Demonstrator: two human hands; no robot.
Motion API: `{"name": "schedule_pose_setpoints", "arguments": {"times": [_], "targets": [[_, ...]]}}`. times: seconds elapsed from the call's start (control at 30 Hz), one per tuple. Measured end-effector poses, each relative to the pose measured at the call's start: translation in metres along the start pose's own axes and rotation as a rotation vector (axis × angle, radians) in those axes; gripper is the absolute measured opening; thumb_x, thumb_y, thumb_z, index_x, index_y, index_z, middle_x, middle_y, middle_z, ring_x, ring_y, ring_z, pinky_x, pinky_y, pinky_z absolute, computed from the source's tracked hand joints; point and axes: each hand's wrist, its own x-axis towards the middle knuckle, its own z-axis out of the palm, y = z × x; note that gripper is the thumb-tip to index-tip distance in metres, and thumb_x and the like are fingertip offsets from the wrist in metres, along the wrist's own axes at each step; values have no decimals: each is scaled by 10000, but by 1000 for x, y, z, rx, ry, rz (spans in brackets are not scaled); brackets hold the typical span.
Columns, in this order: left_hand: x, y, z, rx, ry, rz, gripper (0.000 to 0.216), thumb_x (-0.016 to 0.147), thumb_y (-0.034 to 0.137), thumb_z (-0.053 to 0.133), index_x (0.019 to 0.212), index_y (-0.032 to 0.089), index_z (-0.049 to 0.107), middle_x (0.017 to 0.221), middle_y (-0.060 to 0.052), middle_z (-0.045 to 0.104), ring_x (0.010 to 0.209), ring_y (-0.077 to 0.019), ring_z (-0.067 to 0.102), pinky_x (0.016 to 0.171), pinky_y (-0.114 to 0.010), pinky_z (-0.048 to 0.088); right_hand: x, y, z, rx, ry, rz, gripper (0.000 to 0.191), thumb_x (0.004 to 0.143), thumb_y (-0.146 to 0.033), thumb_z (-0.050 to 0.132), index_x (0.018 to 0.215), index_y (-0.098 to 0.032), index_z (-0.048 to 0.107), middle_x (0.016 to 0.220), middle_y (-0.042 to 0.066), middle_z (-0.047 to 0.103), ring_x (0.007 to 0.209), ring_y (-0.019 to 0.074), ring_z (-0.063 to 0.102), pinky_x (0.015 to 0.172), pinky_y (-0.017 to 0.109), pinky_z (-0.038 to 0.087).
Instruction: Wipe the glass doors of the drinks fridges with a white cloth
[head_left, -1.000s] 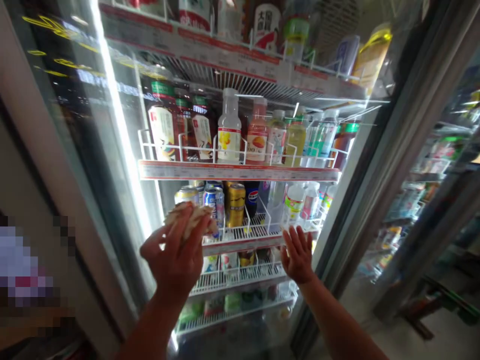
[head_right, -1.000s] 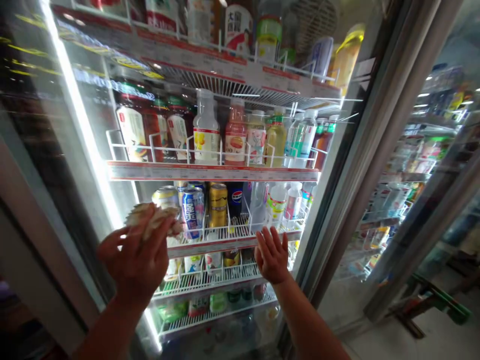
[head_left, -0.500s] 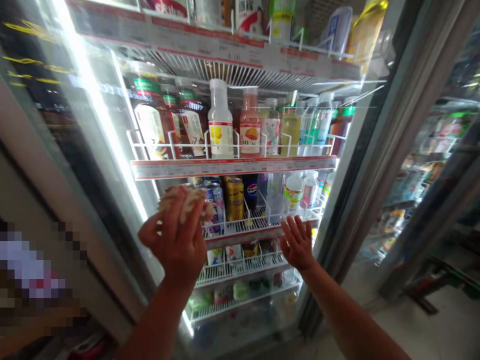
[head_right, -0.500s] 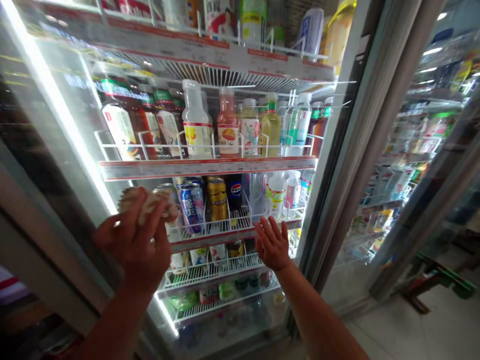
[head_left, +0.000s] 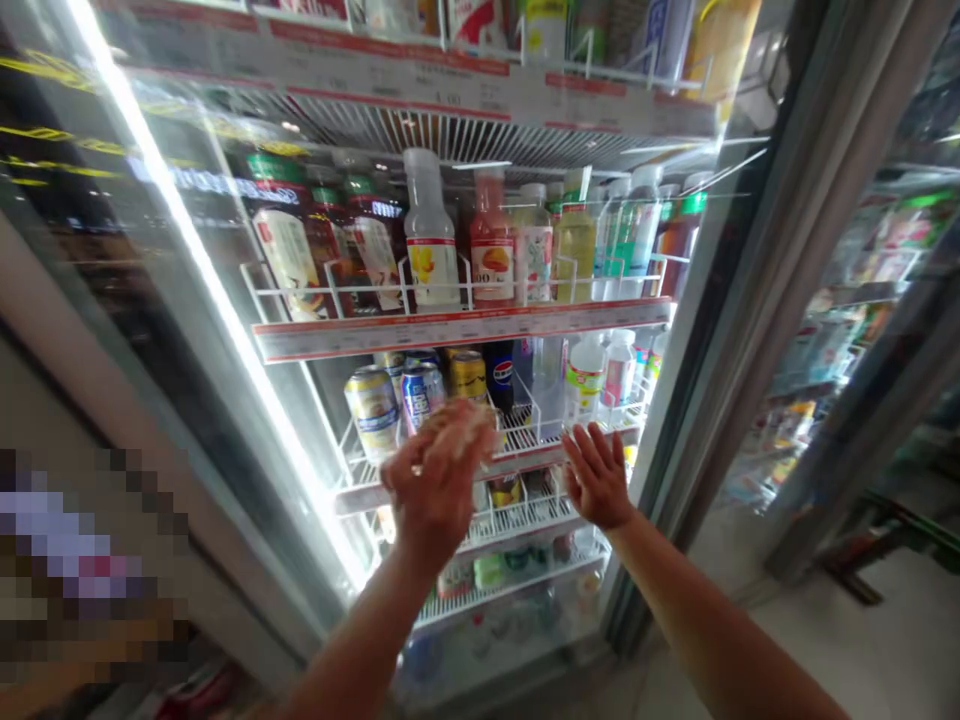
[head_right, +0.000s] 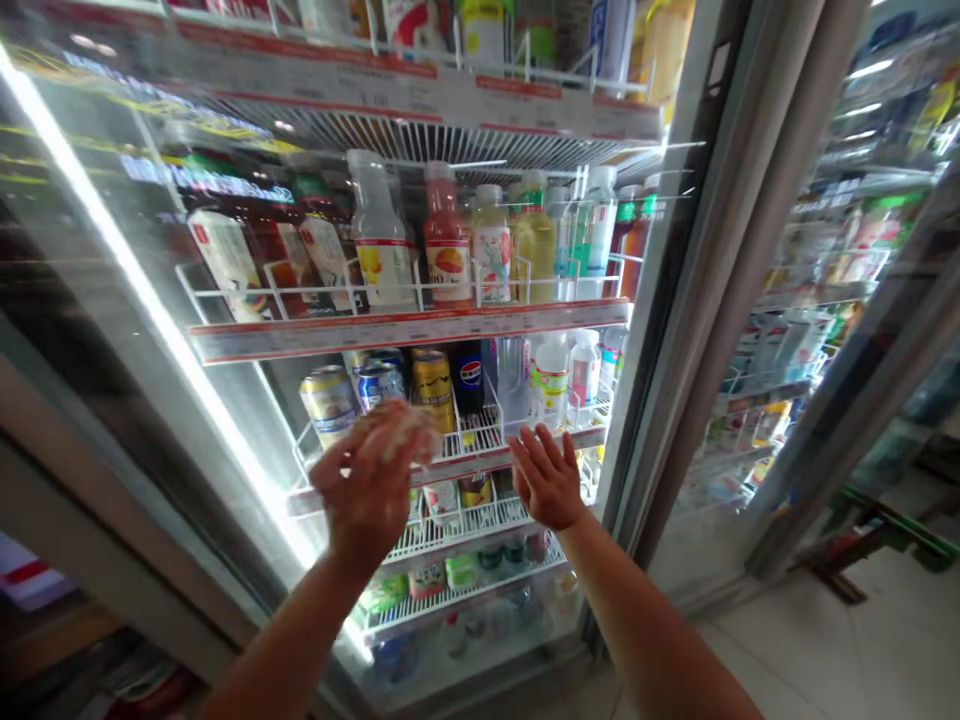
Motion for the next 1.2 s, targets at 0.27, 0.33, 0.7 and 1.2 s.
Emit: {"name": "schedule_pose_setpoints", "arguments": {"times": [0.27,0.33,0.7,1.2], "targets": [[38,-27,-3,36,129,-110,553,917,127,633,1408,372,564,1451,-20,571,1245,-284,478,957,-469,400,3,0,-1,17,21,-12,649,938,-179,521,1562,-221,349,1536,75,500,1534,196,276,1298,433,146],[31,-21,-1,60,151,-131,556,908,118,640,1407,352,569,1462,-28,562,1245,-285,477,939,-456,413,3,0,-1,25,24,-10,653,937,-178,522,1565,-216,344,1546,76,486,1537,198,267,1299,434,142],[30,-20,-4,5,84,-79,525,927,157,628,1412,347,564,1487,-21,538,1281,-270,463,985,-444,425,4,0,-2,17,34,-11,604,946,-197,508,1539,-205,395,1502,72,542,1538,182,265,1304,413,122],[33,-22,9,110,213,-105,504,917,155,592,1389,332,587,1533,2,487,1298,-299,433,1000,-534,438,2,1,2,17,60,-6,591,930,-205,515,1516,-203,436,1416,70,624,1521,177,306,1306,412,129]]}}
